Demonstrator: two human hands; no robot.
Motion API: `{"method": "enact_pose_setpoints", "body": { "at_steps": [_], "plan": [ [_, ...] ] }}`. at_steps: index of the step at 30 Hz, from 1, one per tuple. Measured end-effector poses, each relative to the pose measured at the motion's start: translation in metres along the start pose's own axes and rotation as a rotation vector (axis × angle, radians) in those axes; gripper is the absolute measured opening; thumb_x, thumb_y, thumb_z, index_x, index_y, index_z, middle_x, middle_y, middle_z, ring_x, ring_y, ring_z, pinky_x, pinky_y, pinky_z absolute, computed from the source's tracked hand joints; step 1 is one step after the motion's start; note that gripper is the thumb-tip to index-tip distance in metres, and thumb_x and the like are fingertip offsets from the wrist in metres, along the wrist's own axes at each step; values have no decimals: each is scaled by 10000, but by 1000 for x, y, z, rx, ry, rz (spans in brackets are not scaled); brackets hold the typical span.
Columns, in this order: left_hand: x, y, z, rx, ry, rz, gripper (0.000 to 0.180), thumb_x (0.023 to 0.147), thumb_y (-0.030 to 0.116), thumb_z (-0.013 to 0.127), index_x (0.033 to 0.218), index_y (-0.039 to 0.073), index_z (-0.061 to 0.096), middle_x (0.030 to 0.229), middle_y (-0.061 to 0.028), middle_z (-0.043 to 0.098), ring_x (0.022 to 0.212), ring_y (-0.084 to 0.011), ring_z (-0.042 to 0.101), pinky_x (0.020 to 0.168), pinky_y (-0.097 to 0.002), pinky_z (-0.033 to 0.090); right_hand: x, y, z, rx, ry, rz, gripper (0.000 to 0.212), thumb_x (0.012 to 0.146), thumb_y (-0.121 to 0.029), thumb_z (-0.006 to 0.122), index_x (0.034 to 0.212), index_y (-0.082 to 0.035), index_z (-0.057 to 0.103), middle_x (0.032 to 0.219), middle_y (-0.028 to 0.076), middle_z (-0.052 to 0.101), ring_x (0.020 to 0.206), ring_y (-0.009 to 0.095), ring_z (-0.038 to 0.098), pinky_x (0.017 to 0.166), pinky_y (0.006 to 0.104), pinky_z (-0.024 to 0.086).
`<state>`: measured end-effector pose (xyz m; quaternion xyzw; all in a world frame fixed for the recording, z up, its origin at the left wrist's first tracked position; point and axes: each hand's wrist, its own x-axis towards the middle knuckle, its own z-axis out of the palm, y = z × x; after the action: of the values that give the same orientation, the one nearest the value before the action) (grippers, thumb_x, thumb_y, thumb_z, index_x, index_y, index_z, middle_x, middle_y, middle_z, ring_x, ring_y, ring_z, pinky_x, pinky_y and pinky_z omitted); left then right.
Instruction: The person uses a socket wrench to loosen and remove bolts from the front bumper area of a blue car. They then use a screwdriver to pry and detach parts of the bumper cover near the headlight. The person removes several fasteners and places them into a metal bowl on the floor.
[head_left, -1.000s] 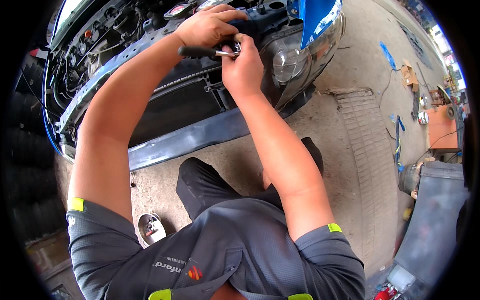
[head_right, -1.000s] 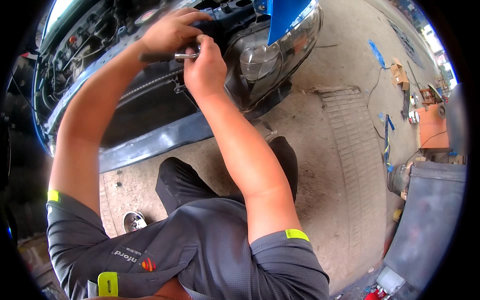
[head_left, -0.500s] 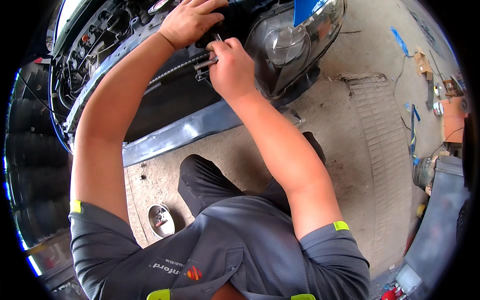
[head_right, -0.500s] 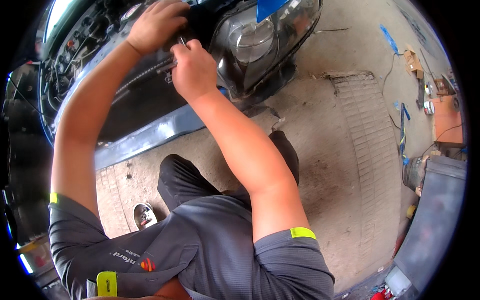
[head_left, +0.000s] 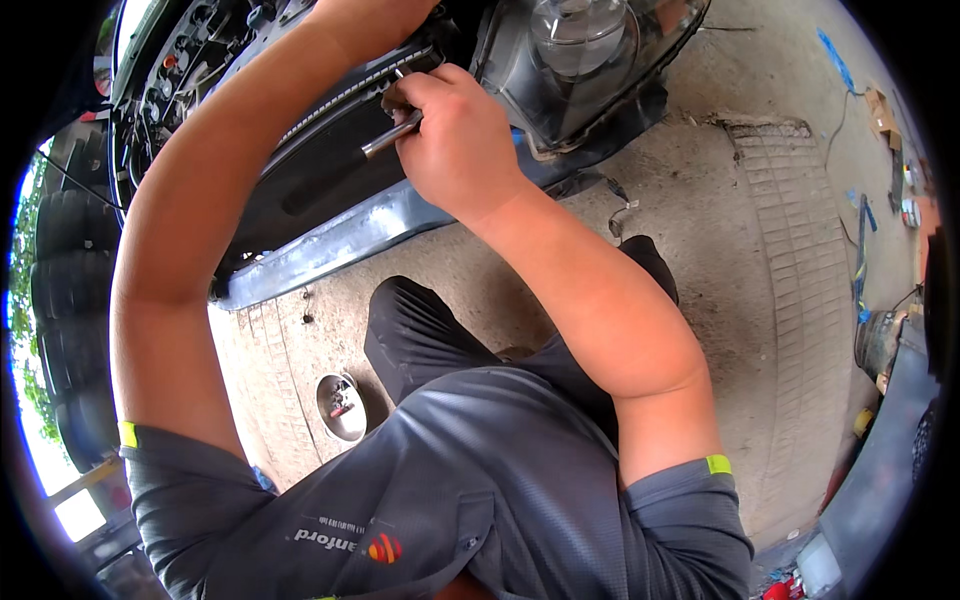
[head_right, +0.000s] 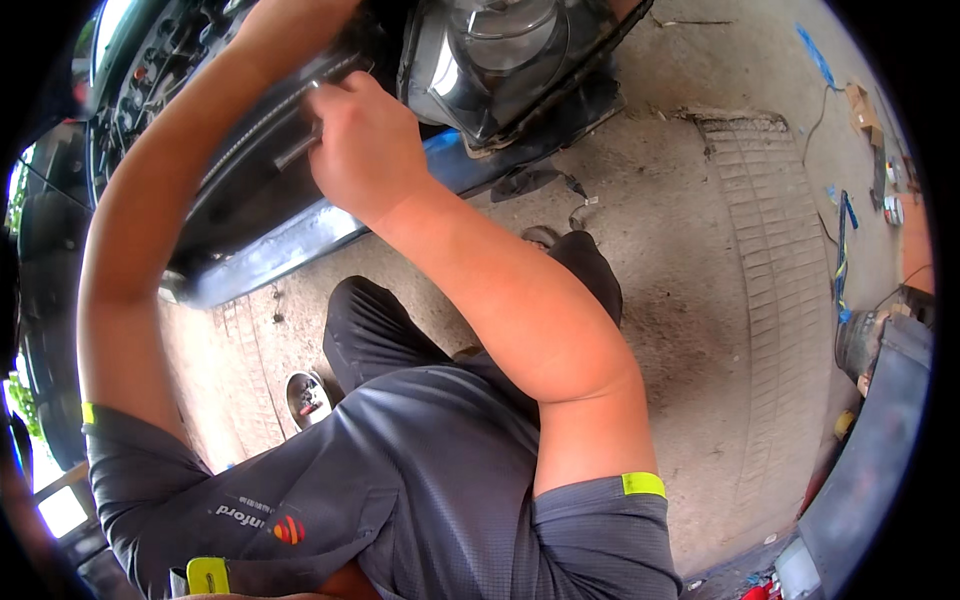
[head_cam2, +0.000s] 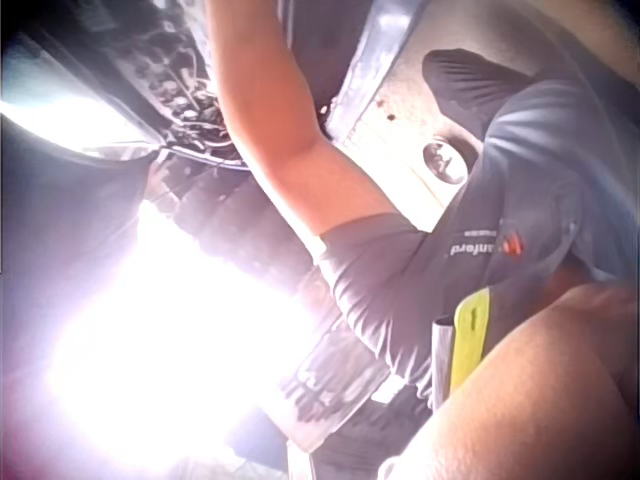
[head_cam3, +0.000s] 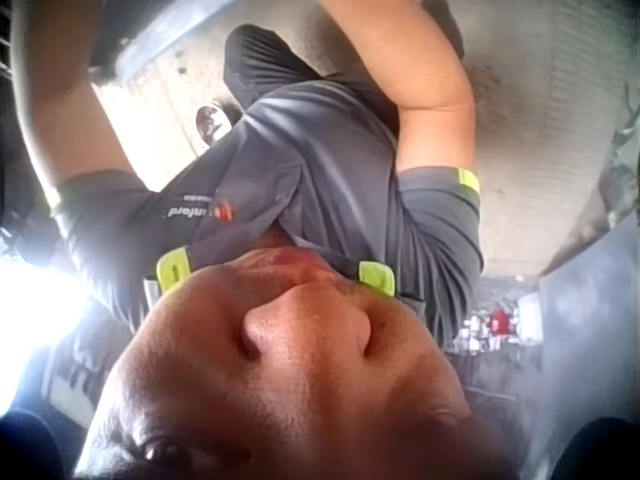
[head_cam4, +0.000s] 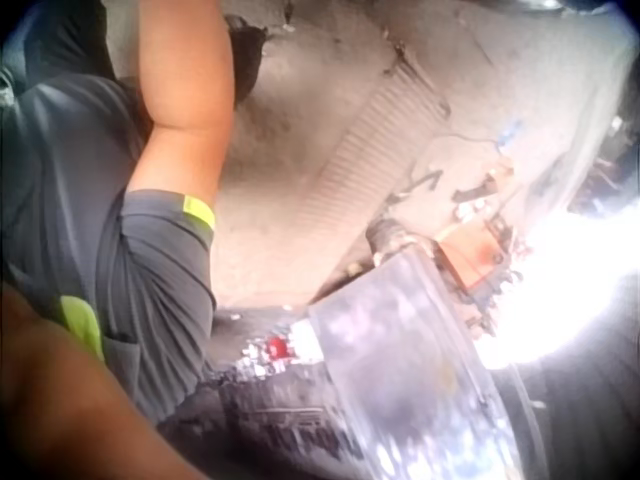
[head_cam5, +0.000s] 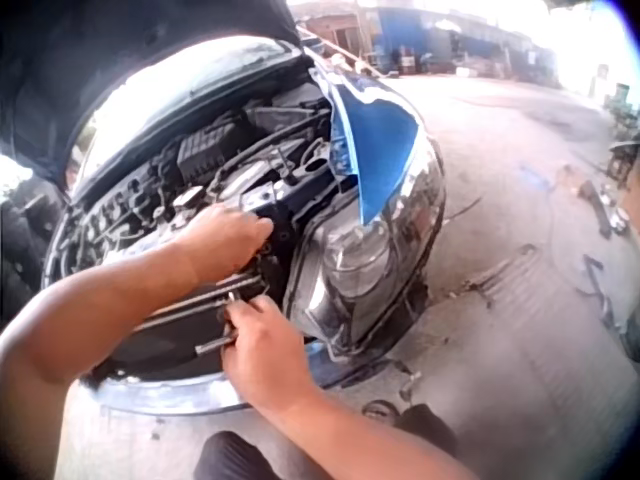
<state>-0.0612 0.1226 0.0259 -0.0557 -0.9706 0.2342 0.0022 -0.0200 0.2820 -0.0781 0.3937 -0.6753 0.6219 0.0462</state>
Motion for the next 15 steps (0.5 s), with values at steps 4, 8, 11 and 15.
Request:
{"method": "enact_pose_setpoints", "body": {
  "at_steps": [4,8,11,15],
  "plan": [
    [5,7,0,-325,169,-313,241,926,247,644,920,6,628,798,-239,674,800,-389,694,710,-501,527,3,6,-1,-1,53,-19,212,734,14,696,925,-75,717,881,108,680,889,329,653,766,416,544],
    [4,29,-15,-762,525,-504,221,907,181,696,906,-20,605,757,-196,657,646,-376,638,616,-440,495,8,10,-9,0,109,-11,192,742,11,698,914,-72,721,867,119,684,862,339,654,756,418,541],
    [-10,44,14,-1466,550,-606,157,893,130,678,897,-8,602,774,-172,629,663,-377,597,636,-443,478,11,10,-18,-19,162,-11,165,768,7,699,912,-67,730,862,128,687,835,348,661,747,411,542],
    [-52,81,44,-1491,507,-710,211,966,79,677,1096,-64,594,959,-169,717,752,-218,722,703,-327,608,16,20,-30,44,234,27,98,805,-29,675,882,-69,720,850,127,675,856,341,664,785,415,541]
  ]
}}
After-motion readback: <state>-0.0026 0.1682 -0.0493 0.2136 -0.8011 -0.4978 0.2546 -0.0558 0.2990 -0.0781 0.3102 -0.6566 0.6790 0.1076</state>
